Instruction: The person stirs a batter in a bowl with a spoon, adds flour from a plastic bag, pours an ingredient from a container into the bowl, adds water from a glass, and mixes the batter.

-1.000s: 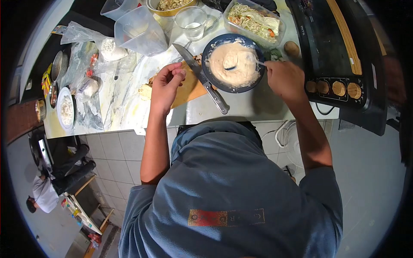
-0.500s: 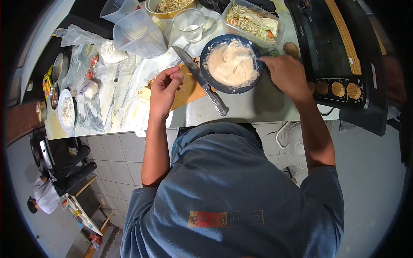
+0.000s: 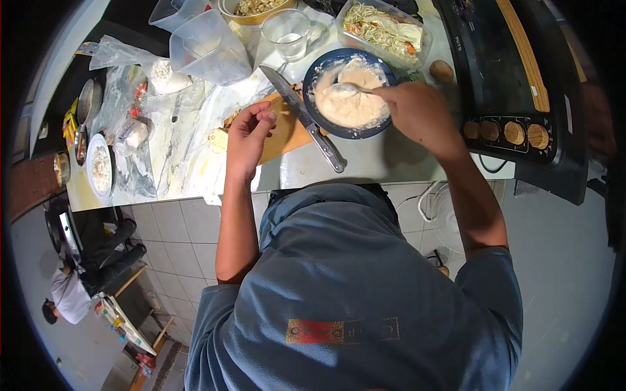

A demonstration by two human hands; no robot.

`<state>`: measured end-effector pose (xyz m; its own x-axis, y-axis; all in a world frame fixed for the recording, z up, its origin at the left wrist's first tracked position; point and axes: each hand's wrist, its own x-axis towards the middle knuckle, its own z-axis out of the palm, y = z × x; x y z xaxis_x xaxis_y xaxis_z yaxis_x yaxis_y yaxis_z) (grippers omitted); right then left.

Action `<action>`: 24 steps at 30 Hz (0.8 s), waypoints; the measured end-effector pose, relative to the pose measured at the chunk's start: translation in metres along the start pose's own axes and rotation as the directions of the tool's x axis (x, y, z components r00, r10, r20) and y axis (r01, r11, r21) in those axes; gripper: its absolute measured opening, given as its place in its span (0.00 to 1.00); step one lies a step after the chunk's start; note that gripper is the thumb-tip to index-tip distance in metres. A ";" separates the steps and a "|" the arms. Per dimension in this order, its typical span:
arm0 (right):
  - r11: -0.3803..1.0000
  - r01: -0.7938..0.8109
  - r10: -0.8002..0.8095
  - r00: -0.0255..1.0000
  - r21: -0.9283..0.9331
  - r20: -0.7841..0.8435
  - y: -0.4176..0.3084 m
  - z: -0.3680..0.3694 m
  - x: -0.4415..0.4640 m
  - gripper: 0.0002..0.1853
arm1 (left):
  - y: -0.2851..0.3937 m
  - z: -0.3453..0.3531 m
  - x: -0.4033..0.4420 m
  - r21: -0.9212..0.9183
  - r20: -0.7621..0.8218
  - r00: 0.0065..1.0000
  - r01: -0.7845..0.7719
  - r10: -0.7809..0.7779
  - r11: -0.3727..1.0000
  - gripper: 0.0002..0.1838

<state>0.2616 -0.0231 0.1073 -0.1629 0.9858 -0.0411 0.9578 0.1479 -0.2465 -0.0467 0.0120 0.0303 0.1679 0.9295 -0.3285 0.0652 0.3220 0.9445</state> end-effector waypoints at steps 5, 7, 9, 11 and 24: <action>0.990 -0.098 0.113 0.984 -0.106 0.142 0.003 0.017 0.002 0.16 | 0.002 0.000 -0.001 0.013 0.014 1.000 0.009 -0.009 1.000 0.17; 0.978 -0.154 0.170 0.979 -0.137 0.114 0.003 0.015 0.003 0.17 | 0.004 0.000 -0.003 0.006 0.009 1.000 0.001 -0.001 1.000 0.17; 0.965 -0.191 0.189 0.982 -0.177 -0.029 0.006 0.014 0.010 0.11 | 0.006 0.000 -0.002 -0.001 0.016 1.000 -0.013 0.013 1.000 0.18; 0.977 -0.175 0.176 0.984 -0.124 -0.004 0.009 0.029 0.013 0.13 | 0.006 -0.002 0.000 -0.009 0.028 0.999 -0.018 0.018 1.000 0.18; 0.944 -0.304 0.287 0.948 -0.130 -0.136 0.005 0.016 0.003 0.14 | 0.007 -0.006 0.005 -0.008 0.077 0.997 0.006 -0.005 1.000 0.17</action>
<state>0.2620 -0.0202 0.0905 0.1527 0.9880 0.0218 0.9842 -0.1501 -0.0945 -0.0515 0.0198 0.0352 0.2429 0.9111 -0.3329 0.0588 0.3288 0.9426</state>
